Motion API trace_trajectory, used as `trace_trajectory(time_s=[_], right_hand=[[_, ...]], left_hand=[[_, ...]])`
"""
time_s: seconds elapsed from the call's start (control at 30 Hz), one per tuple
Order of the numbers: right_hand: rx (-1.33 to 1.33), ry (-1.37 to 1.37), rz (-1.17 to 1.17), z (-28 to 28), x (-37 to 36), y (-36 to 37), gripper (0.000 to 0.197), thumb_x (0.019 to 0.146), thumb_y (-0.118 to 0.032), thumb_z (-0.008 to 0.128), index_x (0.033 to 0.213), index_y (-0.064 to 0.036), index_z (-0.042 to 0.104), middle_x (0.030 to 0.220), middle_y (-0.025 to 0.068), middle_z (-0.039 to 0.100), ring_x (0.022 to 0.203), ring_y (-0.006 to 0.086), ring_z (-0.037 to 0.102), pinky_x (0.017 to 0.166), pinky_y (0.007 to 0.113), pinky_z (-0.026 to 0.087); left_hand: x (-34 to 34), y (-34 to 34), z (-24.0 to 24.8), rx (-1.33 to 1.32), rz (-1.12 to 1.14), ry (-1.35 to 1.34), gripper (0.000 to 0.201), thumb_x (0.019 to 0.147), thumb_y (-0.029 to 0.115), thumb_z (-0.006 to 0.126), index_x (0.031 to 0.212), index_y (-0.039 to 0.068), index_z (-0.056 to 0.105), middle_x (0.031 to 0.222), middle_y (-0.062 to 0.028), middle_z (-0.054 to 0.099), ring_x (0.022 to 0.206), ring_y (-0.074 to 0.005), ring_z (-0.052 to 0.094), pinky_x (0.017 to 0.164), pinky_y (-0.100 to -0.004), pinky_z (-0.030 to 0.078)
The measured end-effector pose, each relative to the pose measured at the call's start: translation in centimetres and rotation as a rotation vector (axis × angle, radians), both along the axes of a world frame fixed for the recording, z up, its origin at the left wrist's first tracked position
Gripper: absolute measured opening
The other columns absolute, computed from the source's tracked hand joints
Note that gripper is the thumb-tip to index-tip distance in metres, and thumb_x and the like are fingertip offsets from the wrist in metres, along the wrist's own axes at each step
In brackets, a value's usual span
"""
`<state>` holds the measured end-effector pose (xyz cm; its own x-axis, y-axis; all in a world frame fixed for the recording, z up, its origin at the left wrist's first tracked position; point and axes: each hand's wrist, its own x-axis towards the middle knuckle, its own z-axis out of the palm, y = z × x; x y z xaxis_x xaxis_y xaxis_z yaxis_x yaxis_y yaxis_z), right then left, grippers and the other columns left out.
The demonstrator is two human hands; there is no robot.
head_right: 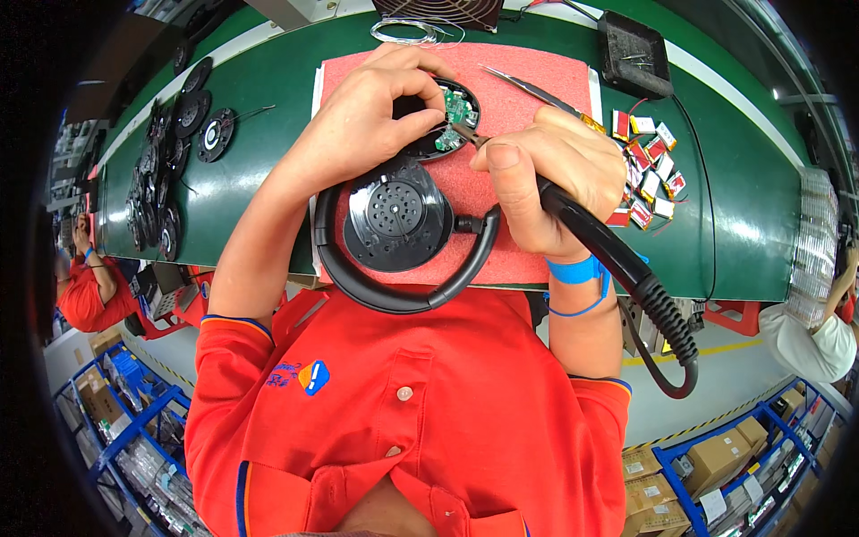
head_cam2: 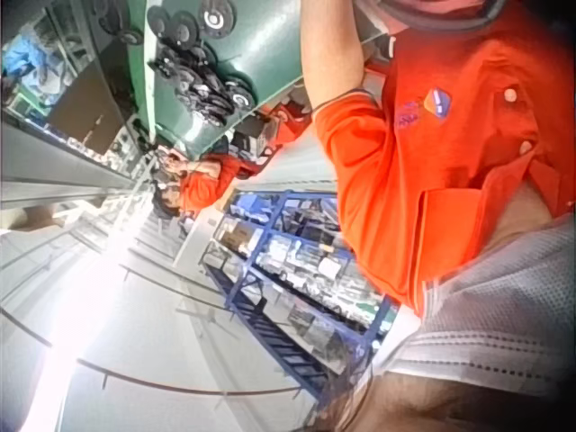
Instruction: Soldering wires onto a printed circuit board inside a headphone ear cup.
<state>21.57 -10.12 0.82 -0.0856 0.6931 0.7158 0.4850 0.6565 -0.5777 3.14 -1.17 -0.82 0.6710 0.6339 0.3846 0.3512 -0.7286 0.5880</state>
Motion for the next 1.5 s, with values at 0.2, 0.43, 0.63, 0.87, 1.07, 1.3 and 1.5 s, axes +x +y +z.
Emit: trace_trajectory(time_s=[0.2, 0.43, 0.63, 0.87, 1.07, 1.3, 1.5], right_hand=[[0.043, 0.032, -0.024, 0.0, 0.0, -0.1, 0.042, 0.094, -0.023, 0.047, 0.063, 0.0018, 0.06, 0.056, 0.0067, 0.058, 0.048, 0.0138, 0.041, 0.046, 0.028, 0.029], [0.042, 0.021, -0.056, 0.0, 0.2, -0.3, 0.044, 0.095, -0.023, 0.044, 0.062, 0.0021, 0.059, 0.056, 0.0072, 0.058, 0.049, 0.0141, 0.041, 0.047, 0.029, 0.03], [0.057, 0.046, -0.079, -0.1, 0.3, -0.2, 0.044, 0.095, -0.023, 0.045, 0.062, 0.0021, 0.059, 0.057, 0.0073, 0.058, 0.049, 0.0145, 0.041, 0.048, 0.029, 0.03], [0.049, 0.031, -0.06, -0.1, 0.2, -0.1, 0.042, 0.094, -0.023, 0.047, 0.063, 0.0023, 0.059, 0.056, 0.007, 0.056, 0.049, 0.0136, 0.041, 0.046, 0.028, 0.028], [0.054, 0.029, -0.058, 0.0, 0.2, -0.1, 0.041, 0.094, -0.023, 0.047, 0.064, 0.002, 0.06, 0.055, 0.0064, 0.054, 0.049, 0.0133, 0.041, 0.046, 0.028, 0.027], [0.059, 0.039, -0.06, 0.0, 0.3, -0.2, 0.042, 0.094, -0.023, 0.047, 0.064, 0.0021, 0.06, 0.055, 0.0067, 0.055, 0.049, 0.0136, 0.041, 0.046, 0.028, 0.027], [0.098, 0.042, -0.064, -0.3, 0.4, -0.2, 0.042, 0.095, -0.023, 0.047, 0.064, 0.0026, 0.06, 0.057, 0.0075, 0.057, 0.049, 0.014, 0.041, 0.046, 0.028, 0.028]], left_hand=[[0.0, 0.0, 0.0, 0.028, -0.004, -0.007, 0.007, 0.07, 0.005, 0.061, 0.072, -0.001, 0.064, 0.098, -0.0118, 0.063, 0.099, -0.0302, 0.055, 0.088, -0.0378, 0.044], [0.0, -0.1, -0.1, 0.036, -0.005, -0.014, 0.007, 0.07, 0.005, 0.062, 0.071, -0.001, 0.064, 0.098, -0.0108, 0.063, 0.098, -0.0298, 0.054, 0.088, -0.0378, 0.044], [-0.1, -0.3, 0.3, 0.098, 0.004, 0.077, 0.006, 0.073, 0.005, 0.064, 0.075, -0.001, 0.063, 0.102, -0.0107, 0.061, 0.103, -0.0296, 0.052, 0.089, -0.0375, 0.042], [0.4, -0.5, 0.7, 0.241, 0.006, 0.178, 0.008, 0.073, 0.006, 0.064, 0.074, -0.001, 0.064, 0.104, -0.0096, 0.061, 0.105, -0.0282, 0.051, 0.09, -0.0387, 0.042], [0.3, -0.4, 0.8, 0.206, 0.008, 0.175, 0.007, 0.074, 0.006, 0.063, 0.076, -0.001, 0.064, 0.104, -0.0095, 0.062, 0.105, -0.028, 0.052, 0.09, -0.0381, 0.042], [0.1, -0.3, -0.1, -0.003, 0.067, -0.042, 0.008, 0.07, 0.006, 0.064, 0.074, 0.001, 0.067, 0.089, -0.0094, 0.064, 0.093, -0.0295, 0.056, 0.084, -0.0378, 0.045], [-0.2, -0.4, -0.1, -0.184, 0.131, 0.047, 0.009, 0.069, 0.008, 0.066, 0.073, 0.0, 0.066, 0.089, -0.0112, 0.064, 0.091, -0.0296, 0.057, 0.084, -0.0366, 0.046]])
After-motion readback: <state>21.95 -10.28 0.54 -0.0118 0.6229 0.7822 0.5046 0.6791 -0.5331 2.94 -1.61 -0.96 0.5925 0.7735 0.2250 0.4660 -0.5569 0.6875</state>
